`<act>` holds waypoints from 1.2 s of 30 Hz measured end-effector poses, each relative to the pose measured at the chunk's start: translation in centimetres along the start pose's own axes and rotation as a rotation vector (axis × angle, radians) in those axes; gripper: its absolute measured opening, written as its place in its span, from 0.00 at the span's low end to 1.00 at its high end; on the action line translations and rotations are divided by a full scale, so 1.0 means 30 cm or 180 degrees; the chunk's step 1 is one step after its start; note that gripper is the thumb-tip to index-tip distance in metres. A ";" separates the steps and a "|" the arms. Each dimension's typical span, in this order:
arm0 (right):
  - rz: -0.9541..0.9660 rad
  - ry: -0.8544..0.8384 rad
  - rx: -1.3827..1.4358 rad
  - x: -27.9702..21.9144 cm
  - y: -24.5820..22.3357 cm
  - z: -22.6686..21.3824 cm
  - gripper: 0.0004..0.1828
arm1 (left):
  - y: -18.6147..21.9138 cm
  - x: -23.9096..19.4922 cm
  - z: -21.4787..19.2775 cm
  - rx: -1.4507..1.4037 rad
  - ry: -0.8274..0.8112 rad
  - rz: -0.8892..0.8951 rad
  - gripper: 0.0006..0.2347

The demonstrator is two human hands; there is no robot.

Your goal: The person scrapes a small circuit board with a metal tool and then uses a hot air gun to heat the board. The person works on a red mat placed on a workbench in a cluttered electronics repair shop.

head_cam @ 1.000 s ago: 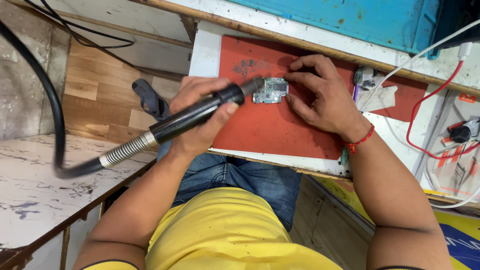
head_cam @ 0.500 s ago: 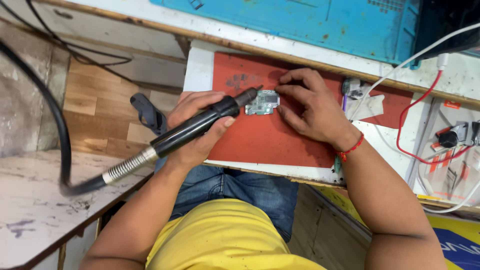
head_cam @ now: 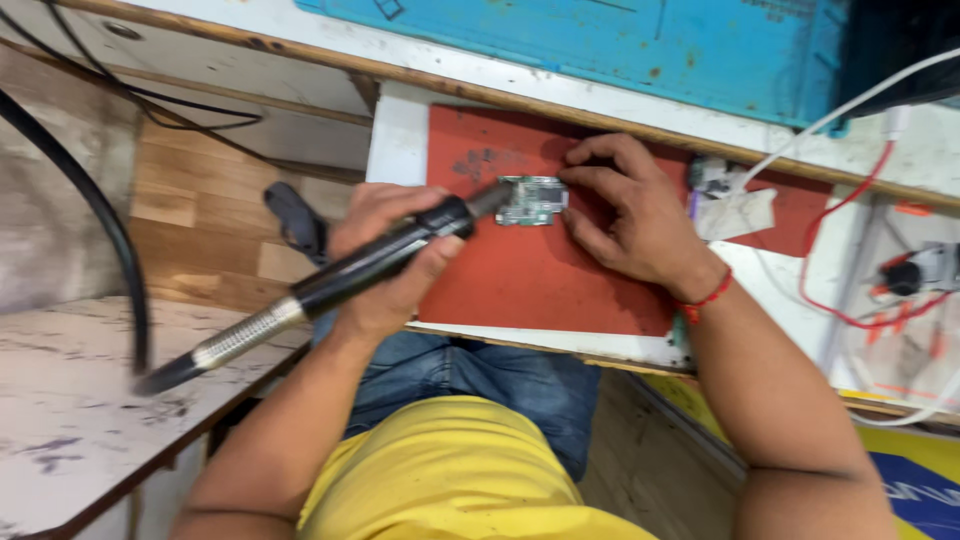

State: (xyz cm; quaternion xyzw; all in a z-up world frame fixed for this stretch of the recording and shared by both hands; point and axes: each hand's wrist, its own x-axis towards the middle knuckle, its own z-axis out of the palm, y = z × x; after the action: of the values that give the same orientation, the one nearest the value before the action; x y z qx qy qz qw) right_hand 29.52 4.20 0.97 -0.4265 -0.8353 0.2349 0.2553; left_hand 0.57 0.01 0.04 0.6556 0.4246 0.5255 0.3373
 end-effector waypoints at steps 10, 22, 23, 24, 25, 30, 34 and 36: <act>0.0029 -0.0051 0.0020 -0.032 0.009 0.008 0.18 | -0.010 -0.009 -0.006 0.0023 -0.0546 0.0344 0.16; -0.0133 -0.0060 0.0046 -0.042 0.025 0.014 0.20 | -0.014 -0.038 0.003 -0.0407 -0.0146 -0.0228 0.17; -0.0156 -0.0038 0.0029 -0.035 0.026 0.009 0.20 | -0.016 -0.030 0.004 -0.0359 -0.0294 -0.0067 0.17; -0.0138 -0.0029 0.0027 -0.032 0.022 0.005 0.20 | -0.017 -0.022 0.006 -0.0307 -0.0441 0.0096 0.17; -0.0133 -0.0027 0.0032 -0.027 0.019 0.002 0.20 | -0.017 -0.017 0.006 -0.0175 -0.0442 0.0186 0.17; -0.0073 -0.0104 0.0022 -0.028 0.015 0.008 0.20 | -0.024 -0.032 0.005 -0.0314 0.0054 -0.0278 0.17; -0.0064 -0.0087 0.0051 -0.024 0.021 0.004 0.20 | -0.028 -0.030 0.012 -0.0133 -0.0426 0.0222 0.16; -0.0106 -0.0074 0.0051 -0.021 0.021 0.007 0.20 | -0.020 -0.031 0.013 -0.0295 -0.0020 -0.0172 0.15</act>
State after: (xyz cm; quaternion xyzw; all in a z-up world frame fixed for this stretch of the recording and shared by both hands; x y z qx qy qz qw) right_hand 30.09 3.99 0.28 -0.4078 -0.8432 0.2423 0.2528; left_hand 0.75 -0.59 -0.96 0.6292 0.4163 0.5333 0.3827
